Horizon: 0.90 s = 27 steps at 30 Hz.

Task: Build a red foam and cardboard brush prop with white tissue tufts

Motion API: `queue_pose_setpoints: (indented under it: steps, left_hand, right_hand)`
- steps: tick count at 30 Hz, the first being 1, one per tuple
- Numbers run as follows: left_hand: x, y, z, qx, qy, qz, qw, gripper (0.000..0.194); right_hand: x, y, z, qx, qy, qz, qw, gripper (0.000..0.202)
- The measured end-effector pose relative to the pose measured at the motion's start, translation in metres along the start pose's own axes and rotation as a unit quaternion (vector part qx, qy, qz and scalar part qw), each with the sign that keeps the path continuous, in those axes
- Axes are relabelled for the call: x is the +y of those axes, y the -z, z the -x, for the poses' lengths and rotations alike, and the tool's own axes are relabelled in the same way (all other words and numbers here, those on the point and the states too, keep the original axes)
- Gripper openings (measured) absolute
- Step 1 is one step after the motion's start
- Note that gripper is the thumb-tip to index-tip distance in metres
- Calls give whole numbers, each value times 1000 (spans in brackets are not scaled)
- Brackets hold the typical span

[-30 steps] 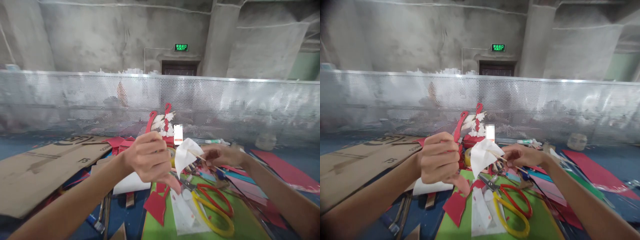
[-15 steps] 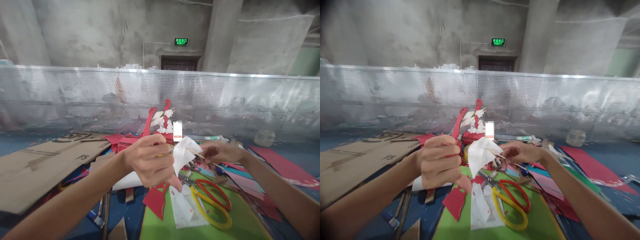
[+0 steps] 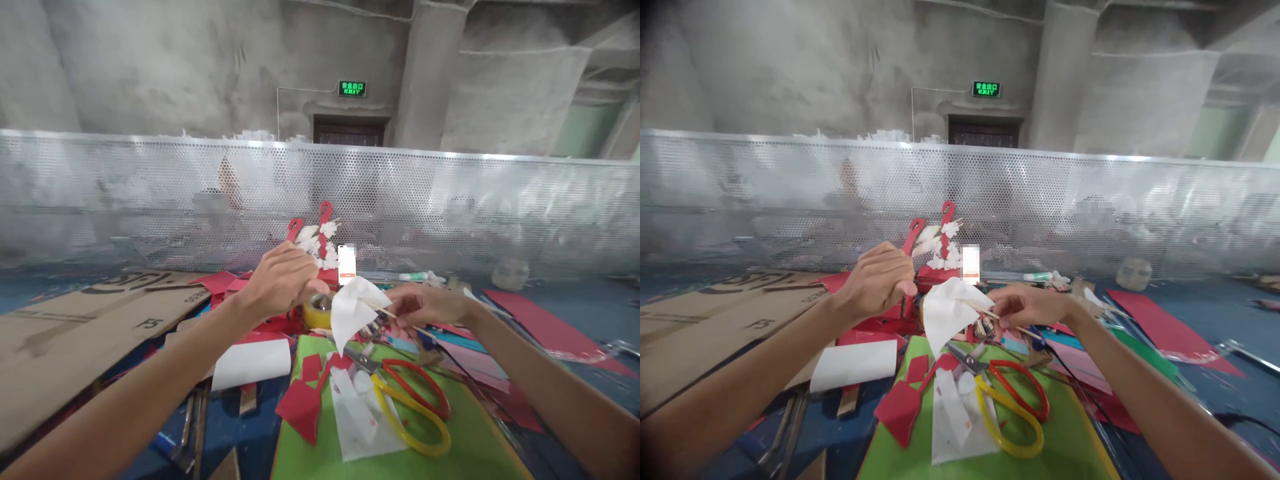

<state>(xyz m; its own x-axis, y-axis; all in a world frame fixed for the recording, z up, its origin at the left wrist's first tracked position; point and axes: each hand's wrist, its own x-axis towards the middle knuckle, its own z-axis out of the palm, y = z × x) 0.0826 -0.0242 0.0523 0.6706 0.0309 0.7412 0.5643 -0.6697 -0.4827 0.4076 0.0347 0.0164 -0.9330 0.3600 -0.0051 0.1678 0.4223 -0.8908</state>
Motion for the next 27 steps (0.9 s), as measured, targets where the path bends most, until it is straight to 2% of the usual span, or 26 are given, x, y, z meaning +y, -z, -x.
queue_pose_setpoints:
  steps: [3,6,7,9,12,15,19,21,23,27]
  left_hand:
    - [-12,-9,10,-85,129,23,988,47]
    - [-18,-20,18,-184,264,62,945,38]
    - [-19,-23,20,-212,284,98,930,32]
    - [-18,-29,24,-243,279,192,909,26]
    - [-14,-33,29,-254,228,310,888,36]
    - [-8,-35,29,-262,207,399,854,32]
    - [2,-40,23,-261,268,473,798,27]
    - [7,-44,19,-248,309,460,795,32]
    - [12,-47,17,-233,328,435,806,34]
    - [17,-58,21,-197,321,424,824,26]
  right_hand:
    - [3,0,-2,2,8,7,1000,33]
    - [5,0,-4,-7,18,19,1000,38]
    - [4,-1,-5,-12,17,23,1000,41]
    - [4,-2,-8,-19,15,27,999,49]
    - [3,-6,-14,-18,21,25,999,55]
    - [6,-10,-20,-5,23,31,999,52]
    - [15,-13,-26,46,17,60,997,49]
    - [21,-14,-29,69,14,59,996,53]
    - [26,-15,-31,88,7,54,995,58]
    - [27,-22,-38,105,-7,63,993,56]
